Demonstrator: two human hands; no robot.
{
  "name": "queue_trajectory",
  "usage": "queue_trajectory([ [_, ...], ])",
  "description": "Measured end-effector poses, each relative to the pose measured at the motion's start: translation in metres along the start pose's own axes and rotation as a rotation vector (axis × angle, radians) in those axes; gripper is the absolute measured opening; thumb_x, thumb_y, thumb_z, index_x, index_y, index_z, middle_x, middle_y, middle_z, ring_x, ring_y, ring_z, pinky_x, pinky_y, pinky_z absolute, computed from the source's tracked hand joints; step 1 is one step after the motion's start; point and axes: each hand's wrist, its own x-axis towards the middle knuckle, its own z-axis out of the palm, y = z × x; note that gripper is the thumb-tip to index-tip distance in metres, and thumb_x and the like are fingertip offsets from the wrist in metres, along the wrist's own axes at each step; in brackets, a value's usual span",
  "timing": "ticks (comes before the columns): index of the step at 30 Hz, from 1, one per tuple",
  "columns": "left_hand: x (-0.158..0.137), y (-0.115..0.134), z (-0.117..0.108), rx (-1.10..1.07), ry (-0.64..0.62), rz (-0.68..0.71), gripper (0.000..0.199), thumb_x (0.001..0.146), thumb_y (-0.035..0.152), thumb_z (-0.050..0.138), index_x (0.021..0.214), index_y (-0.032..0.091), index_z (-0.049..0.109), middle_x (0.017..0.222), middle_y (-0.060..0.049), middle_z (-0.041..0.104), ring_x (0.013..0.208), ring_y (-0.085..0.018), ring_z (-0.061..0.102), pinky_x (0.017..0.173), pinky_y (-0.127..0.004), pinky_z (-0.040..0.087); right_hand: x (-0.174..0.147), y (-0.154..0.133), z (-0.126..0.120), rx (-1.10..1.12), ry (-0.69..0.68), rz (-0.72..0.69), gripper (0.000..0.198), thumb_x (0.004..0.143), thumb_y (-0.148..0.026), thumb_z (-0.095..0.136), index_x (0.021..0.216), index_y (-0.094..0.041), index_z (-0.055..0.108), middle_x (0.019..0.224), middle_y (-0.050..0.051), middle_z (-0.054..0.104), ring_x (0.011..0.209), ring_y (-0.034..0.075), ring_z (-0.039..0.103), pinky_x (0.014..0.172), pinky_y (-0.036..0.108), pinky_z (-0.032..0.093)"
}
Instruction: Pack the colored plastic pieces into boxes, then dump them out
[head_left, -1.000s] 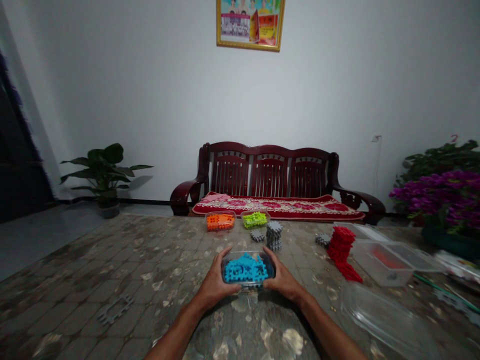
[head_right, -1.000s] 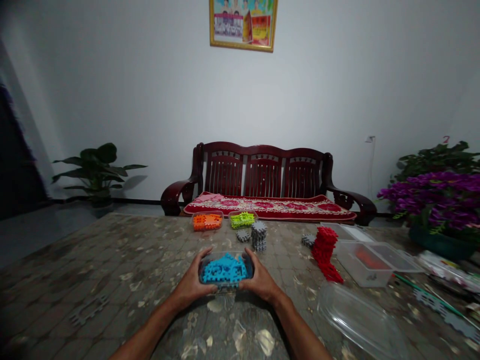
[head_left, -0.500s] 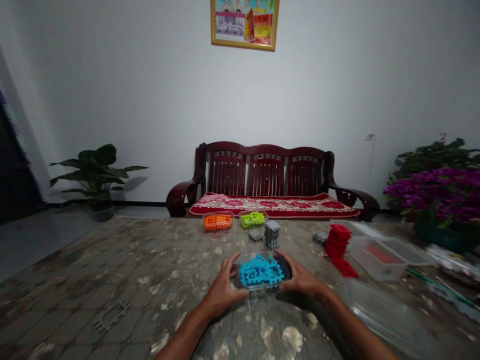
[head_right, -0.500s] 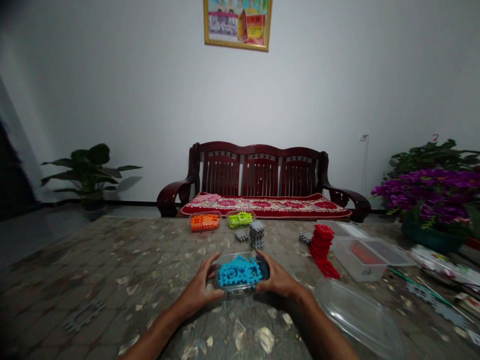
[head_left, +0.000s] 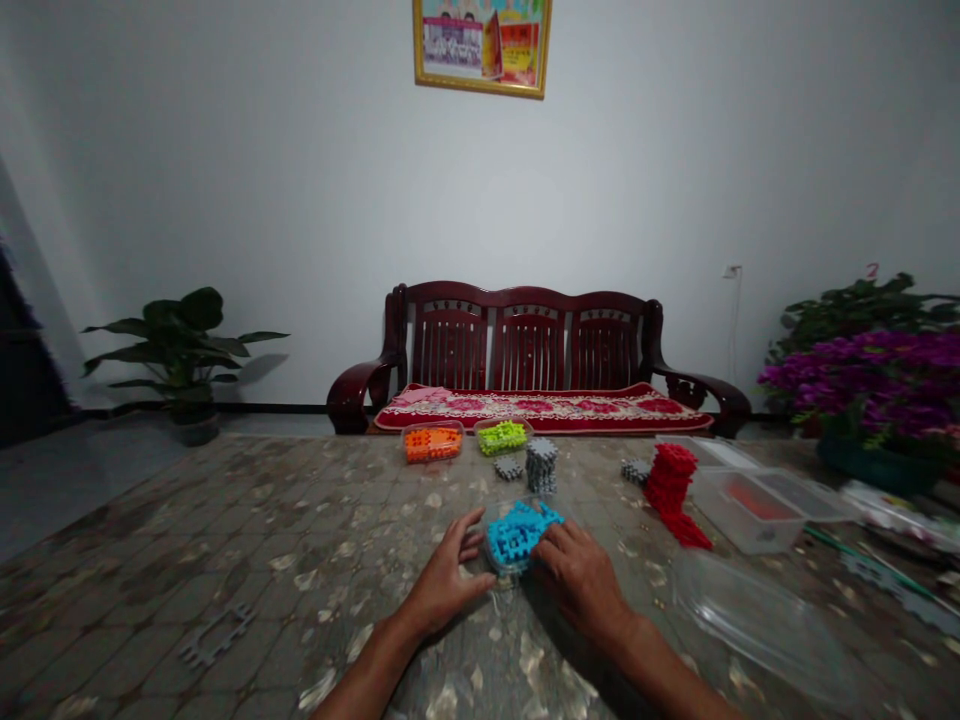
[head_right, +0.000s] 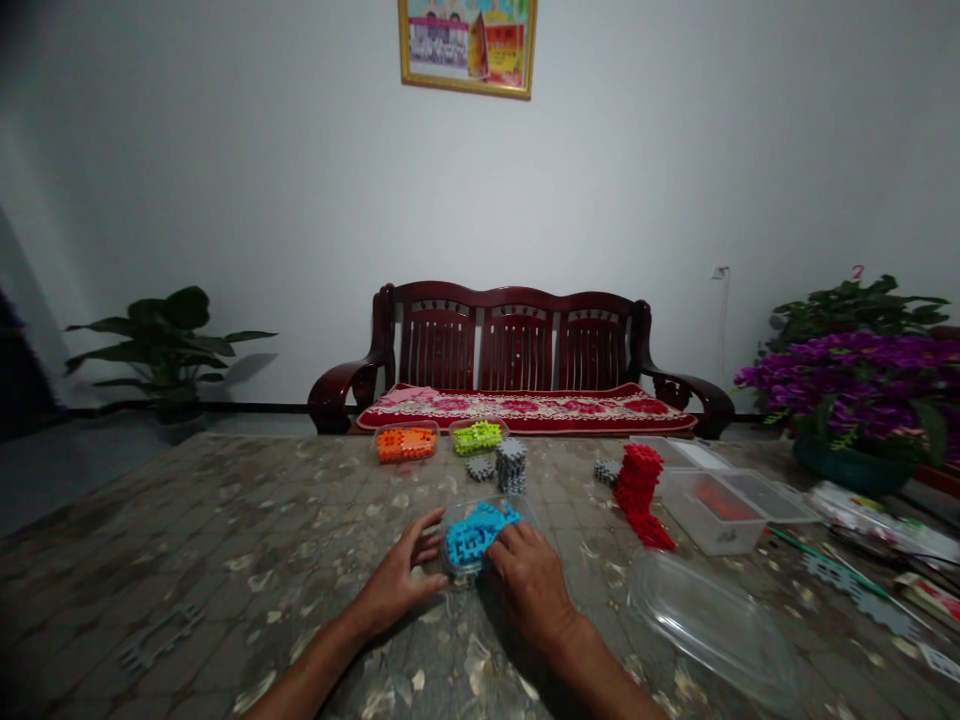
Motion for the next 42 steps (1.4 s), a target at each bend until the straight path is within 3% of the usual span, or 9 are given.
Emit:
queue_trajectory([
  [4,0.0,-0.003,0.0,-0.005,-0.041,0.004,0.09,0.067,0.027,0.083,0.147,0.021,0.042,0.154,-0.017,0.045,0.133,-0.033,0.055,0.113,-0.05,0.042,-0.003,0.006,0.004,-0.107,0.022,-0.023,0.007,0.087,-0.018,0.069,0.086,-0.024,0.065,0.087,0.002,0.069,0.082,0.021,0.058,0.07,0.031,0.038],
  [9,0.001,-0.004,-0.001,0.027,-0.035,-0.017,0.086,0.071,0.029,0.081,0.147,0.022,0.042,0.153,-0.017,0.047,0.132,-0.033,0.056,0.112,-0.05,0.044,-0.01,0.026,-0.006,-0.177,-0.06,-0.04,0.012,0.087,-0.013,0.062,0.089,-0.024,0.065,0.087,0.004,0.069,0.081,0.021,0.061,0.067,0.032,0.039],
  [14,0.002,-0.005,0.0,0.054,0.015,-0.053,0.074,0.071,0.024,0.075,0.141,0.022,0.049,0.147,-0.016,0.054,0.129,-0.031,0.059,0.111,-0.049,0.045,-0.027,0.058,-0.017,-0.218,-0.218,0.124,0.022,0.088,-0.011,0.051,0.092,-0.026,0.067,0.089,0.004,0.07,0.068,0.02,0.061,0.056,0.032,0.034],
  [19,0.003,-0.005,0.001,0.085,0.026,-0.057,0.067,0.07,0.021,0.07,0.135,0.021,0.054,0.134,-0.012,0.063,0.126,-0.03,0.061,0.111,-0.05,0.045,-0.036,0.09,-0.028,-0.239,-0.326,0.279,0.022,0.091,-0.014,0.049,0.096,-0.026,0.067,0.099,0.005,0.069,0.07,0.018,0.064,0.055,0.028,0.034],
  [31,0.002,-0.005,-0.002,0.106,0.01,-0.031,0.055,0.07,0.022,0.069,0.125,0.023,0.063,0.132,-0.01,0.063,0.122,-0.03,0.063,0.109,-0.047,0.047,-0.013,0.135,-0.016,-0.225,-0.293,0.407,0.023,0.092,-0.01,0.047,0.1,-0.022,0.065,0.105,0.006,0.066,0.071,0.015,0.061,0.058,0.027,0.033],
  [37,0.002,-0.009,-0.003,0.113,-0.003,-0.027,0.053,0.072,0.024,0.068,0.125,0.022,0.065,0.131,-0.011,0.064,0.122,-0.03,0.063,0.109,-0.045,0.048,0.004,0.137,-0.019,-0.275,-0.421,0.496,0.026,0.097,-0.012,0.042,0.109,-0.019,0.063,0.112,0.009,0.064,0.077,0.016,0.063,0.062,0.026,0.036],
  [42,0.001,-0.008,-0.004,0.125,-0.003,-0.029,0.052,0.073,0.024,0.068,0.125,0.022,0.066,0.131,-0.011,0.065,0.121,-0.029,0.063,0.109,-0.044,0.048,0.018,0.143,-0.014,-0.28,-0.447,0.534,0.027,0.098,-0.013,0.041,0.114,-0.019,0.062,0.117,0.011,0.062,0.084,0.017,0.065,0.067,0.026,0.039],
])
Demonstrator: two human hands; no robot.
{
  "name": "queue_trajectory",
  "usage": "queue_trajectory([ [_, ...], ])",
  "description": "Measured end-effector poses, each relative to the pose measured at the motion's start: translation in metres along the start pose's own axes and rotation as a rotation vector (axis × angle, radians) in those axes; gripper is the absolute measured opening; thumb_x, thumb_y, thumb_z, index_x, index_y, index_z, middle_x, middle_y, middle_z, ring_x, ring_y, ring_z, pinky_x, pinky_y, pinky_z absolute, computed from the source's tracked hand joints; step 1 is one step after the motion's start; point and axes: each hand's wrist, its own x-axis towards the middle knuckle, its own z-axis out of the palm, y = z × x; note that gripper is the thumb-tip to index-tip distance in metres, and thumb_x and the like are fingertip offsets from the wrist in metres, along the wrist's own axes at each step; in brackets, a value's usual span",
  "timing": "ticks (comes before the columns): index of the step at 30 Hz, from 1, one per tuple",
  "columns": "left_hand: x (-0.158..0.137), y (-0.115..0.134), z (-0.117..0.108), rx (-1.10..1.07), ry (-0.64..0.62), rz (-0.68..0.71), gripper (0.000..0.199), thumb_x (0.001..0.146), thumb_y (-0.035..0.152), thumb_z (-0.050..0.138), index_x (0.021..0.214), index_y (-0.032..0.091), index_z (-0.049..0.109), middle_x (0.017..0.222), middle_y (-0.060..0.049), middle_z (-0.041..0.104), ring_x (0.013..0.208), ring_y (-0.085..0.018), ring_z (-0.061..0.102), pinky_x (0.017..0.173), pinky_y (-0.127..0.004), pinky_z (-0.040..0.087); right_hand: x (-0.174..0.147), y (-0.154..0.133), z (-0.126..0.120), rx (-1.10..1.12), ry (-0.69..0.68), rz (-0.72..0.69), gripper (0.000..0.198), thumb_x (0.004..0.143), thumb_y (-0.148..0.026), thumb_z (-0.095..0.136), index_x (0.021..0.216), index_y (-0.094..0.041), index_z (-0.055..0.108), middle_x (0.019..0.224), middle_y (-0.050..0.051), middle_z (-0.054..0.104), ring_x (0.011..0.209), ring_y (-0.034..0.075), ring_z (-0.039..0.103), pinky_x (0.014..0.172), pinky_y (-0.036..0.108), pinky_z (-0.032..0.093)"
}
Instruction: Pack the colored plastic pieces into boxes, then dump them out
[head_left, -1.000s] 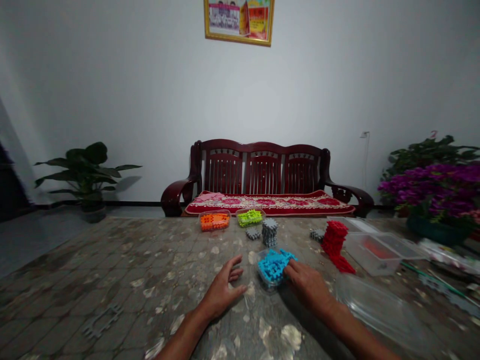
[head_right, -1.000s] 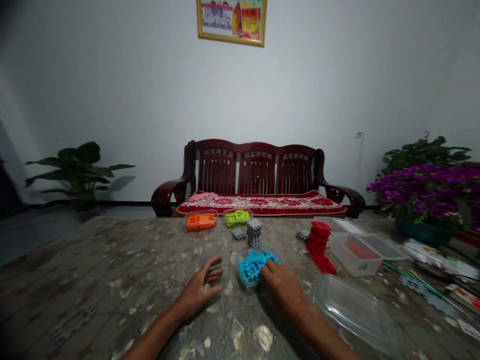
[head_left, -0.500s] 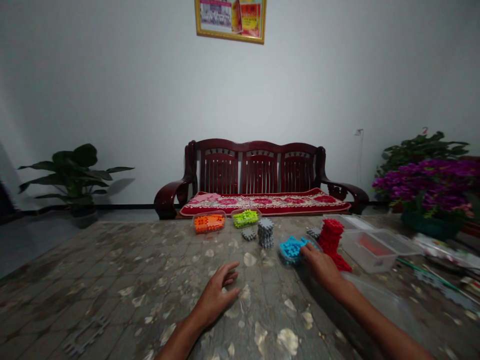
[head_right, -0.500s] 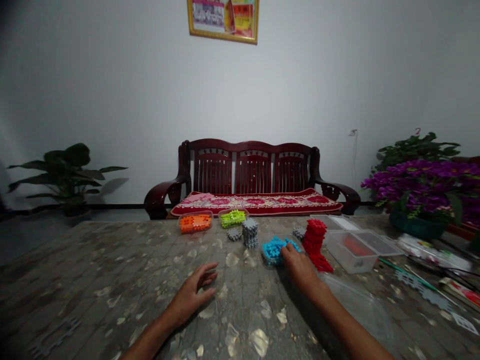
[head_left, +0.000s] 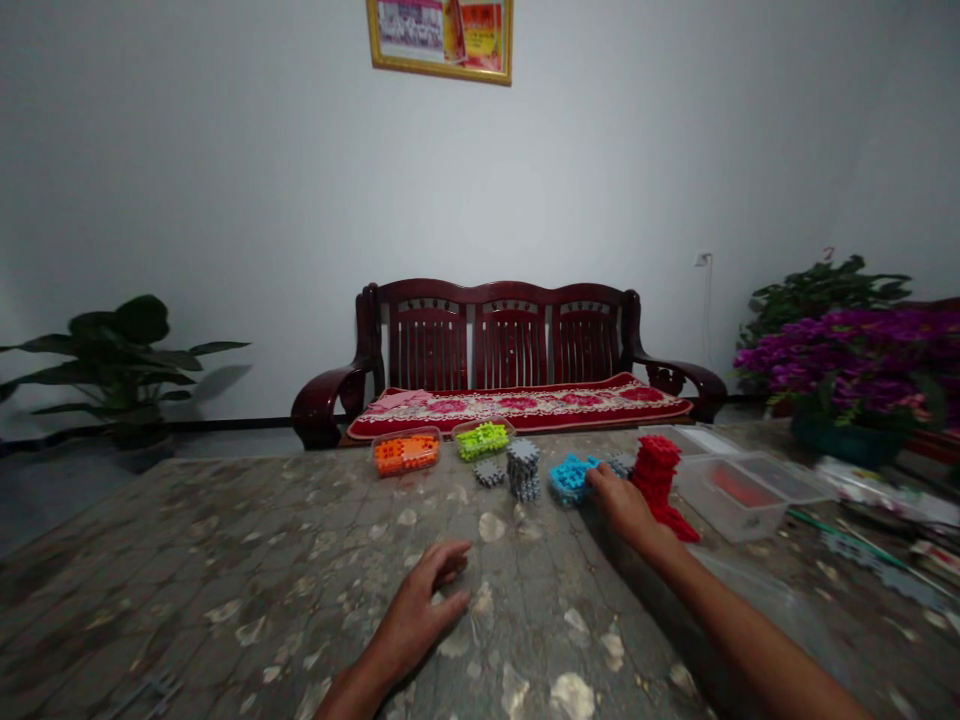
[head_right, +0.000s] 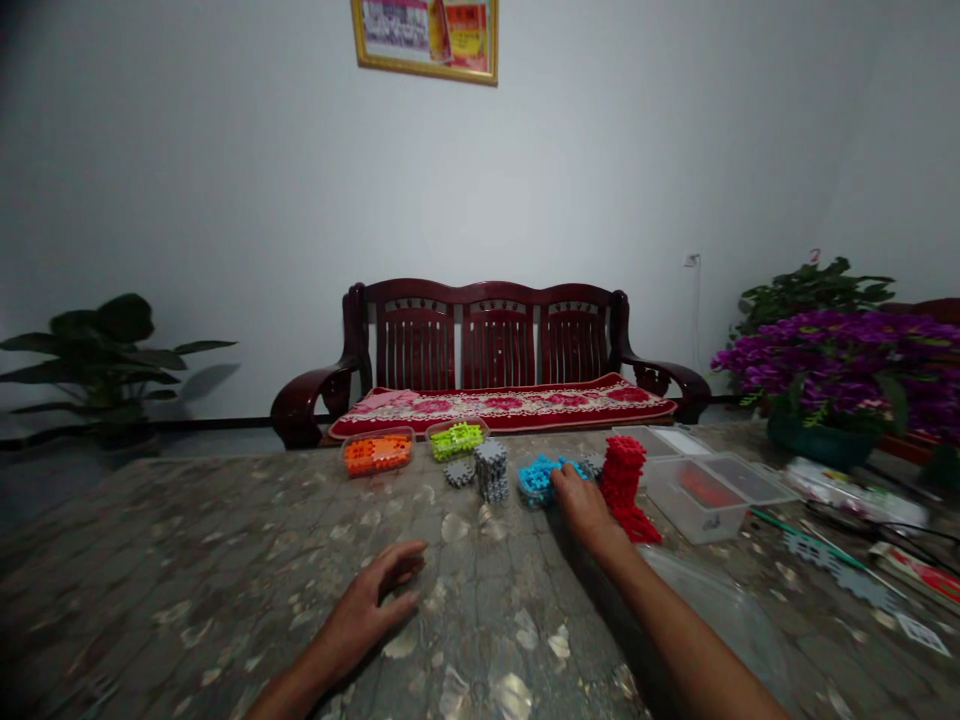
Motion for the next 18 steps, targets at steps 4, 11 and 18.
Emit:
queue_trajectory([
  [4,-0.001,0.004,0.0,0.027,0.002,-0.004,0.05,0.072,0.023,0.067,0.122,0.021,0.067,0.129,-0.01,0.066,0.121,-0.029,0.064,0.11,-0.043,0.047,0.02,-0.002,0.004,0.007,0.001,0.02,0.027,0.097,-0.013,0.044,0.115,-0.019,0.062,0.119,0.011,0.061,0.09,0.019,0.066,0.071,0.027,0.042],
  [11,-0.001,0.012,0.0,0.094,-0.007,0.0,0.042,0.073,0.02,0.066,0.115,0.02,0.072,0.123,-0.01,0.07,0.114,-0.028,0.066,0.106,-0.041,0.05,0.054,-0.011,0.01,0.022,0.01,0.043,0.029,0.098,-0.014,0.044,0.12,-0.02,0.06,0.127,0.012,0.06,0.098,0.021,0.065,0.077,0.029,0.044],
  [18,-0.003,0.013,-0.001,0.121,-0.029,0.002,0.043,0.073,0.017,0.065,0.114,0.023,0.073,0.127,-0.008,0.068,0.118,-0.027,0.063,0.107,-0.038,0.049,0.092,-0.02,0.019,0.052,0.028,0.073,0.029,0.097,-0.015,0.043,0.12,-0.021,0.061,0.127,0.011,0.06,0.101,0.022,0.065,0.079,0.03,0.044],
])
